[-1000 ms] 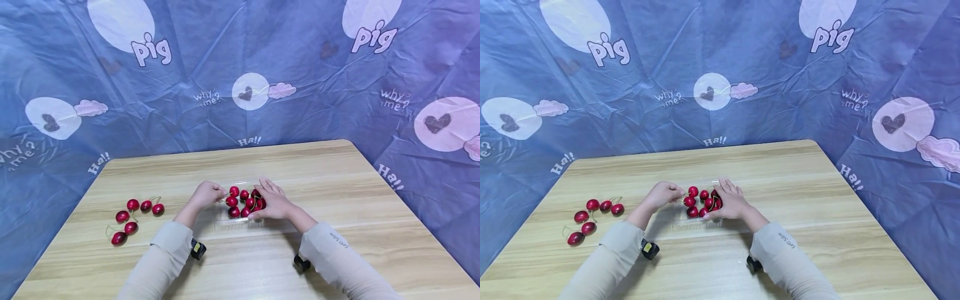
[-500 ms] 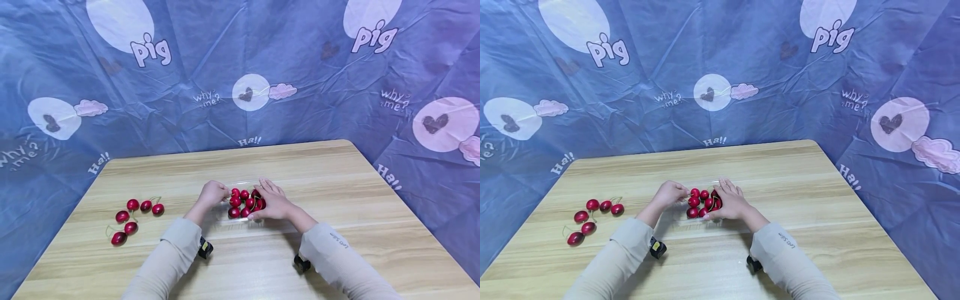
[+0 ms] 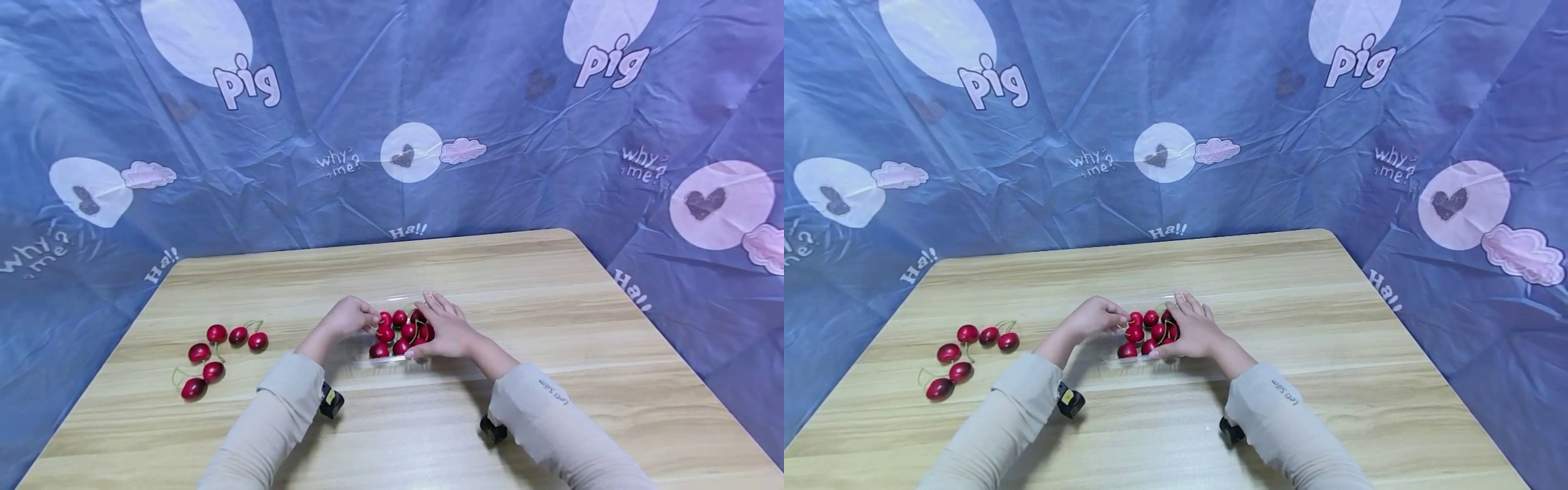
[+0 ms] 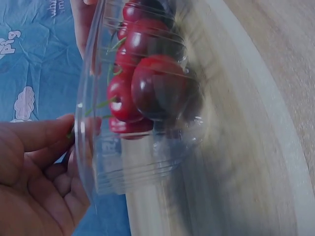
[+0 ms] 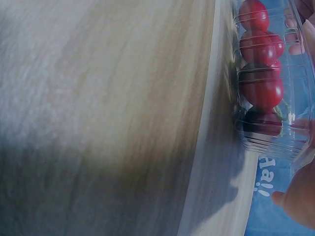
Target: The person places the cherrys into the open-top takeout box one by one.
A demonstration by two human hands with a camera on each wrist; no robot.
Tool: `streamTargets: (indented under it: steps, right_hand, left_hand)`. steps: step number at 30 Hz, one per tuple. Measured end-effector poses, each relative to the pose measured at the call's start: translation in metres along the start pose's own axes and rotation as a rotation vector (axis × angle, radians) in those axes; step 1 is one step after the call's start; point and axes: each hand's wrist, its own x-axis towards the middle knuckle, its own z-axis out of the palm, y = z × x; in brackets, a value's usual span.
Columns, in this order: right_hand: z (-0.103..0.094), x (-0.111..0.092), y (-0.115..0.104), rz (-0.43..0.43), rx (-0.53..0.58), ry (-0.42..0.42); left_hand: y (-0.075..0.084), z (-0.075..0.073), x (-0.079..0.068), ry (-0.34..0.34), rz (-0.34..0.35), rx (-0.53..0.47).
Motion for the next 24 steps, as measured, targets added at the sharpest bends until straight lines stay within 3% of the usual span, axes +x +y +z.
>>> streamTargets:
  steps: [9, 18, 24]
  right_hand:
    - [0.0039, 0.0013, 0.0022, -0.006, -0.007, 0.005]
    - [0.0009, 0.0008, -0.0005, 0.007, -0.001, -0.002]
    - [0.0008, 0.0011, -0.0018, 0.009, -0.006, 0.0]
  left_hand:
    - [-0.0052, 0.002, 0.0006, -0.08, 0.074, -0.038]
    - [-0.0054, -0.0015, 0.0003, -0.02, 0.141, 0.171]
    - [-0.0069, -0.0062, -0.0036, -0.011, 0.17, 0.176]
